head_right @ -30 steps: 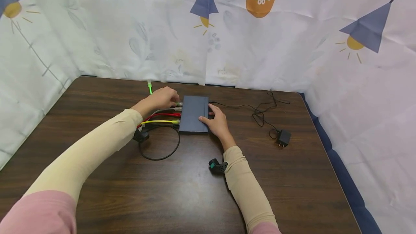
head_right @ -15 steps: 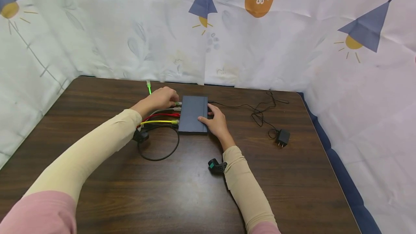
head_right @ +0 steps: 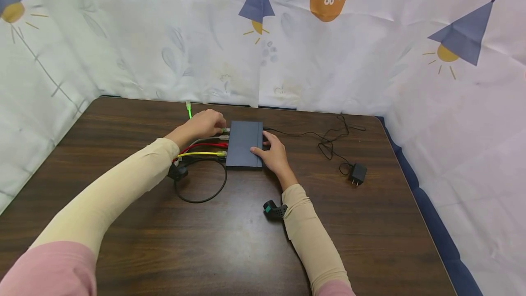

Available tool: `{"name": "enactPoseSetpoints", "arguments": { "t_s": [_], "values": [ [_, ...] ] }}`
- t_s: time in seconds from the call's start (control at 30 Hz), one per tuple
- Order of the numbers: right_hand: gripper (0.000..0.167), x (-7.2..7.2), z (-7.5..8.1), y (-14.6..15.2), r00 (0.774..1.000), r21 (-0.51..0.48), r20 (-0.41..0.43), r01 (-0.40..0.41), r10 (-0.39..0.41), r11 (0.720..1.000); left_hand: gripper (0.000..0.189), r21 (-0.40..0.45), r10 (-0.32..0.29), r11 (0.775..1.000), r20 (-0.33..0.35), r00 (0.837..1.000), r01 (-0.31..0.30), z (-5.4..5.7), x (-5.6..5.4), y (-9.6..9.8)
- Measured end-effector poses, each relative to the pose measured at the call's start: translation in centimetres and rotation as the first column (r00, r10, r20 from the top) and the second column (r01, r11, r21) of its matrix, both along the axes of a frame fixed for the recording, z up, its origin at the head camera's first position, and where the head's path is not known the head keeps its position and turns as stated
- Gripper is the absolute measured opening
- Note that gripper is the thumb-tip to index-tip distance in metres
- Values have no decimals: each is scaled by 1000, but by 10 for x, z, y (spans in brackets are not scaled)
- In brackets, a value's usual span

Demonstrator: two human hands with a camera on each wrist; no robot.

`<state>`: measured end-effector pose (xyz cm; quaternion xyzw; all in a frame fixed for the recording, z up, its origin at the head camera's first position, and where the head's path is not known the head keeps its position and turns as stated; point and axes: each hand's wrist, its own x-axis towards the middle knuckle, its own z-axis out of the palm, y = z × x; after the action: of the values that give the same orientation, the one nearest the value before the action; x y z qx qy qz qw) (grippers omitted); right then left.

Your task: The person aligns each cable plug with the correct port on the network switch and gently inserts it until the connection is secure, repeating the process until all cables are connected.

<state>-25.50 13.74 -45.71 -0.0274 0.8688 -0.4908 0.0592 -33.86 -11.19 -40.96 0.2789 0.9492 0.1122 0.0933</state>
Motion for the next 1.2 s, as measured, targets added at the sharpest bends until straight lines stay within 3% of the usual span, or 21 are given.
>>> {"name": "enactPoseSetpoints", "arguments": {
  "t_s": [1.2],
  "values": [
    [71, -1, -2, 1, 1000, 0, -3, -12, 12, 1000, 20, 12, -34, 999, -6, 999, 34, -2, 0, 5]
  ]
}}
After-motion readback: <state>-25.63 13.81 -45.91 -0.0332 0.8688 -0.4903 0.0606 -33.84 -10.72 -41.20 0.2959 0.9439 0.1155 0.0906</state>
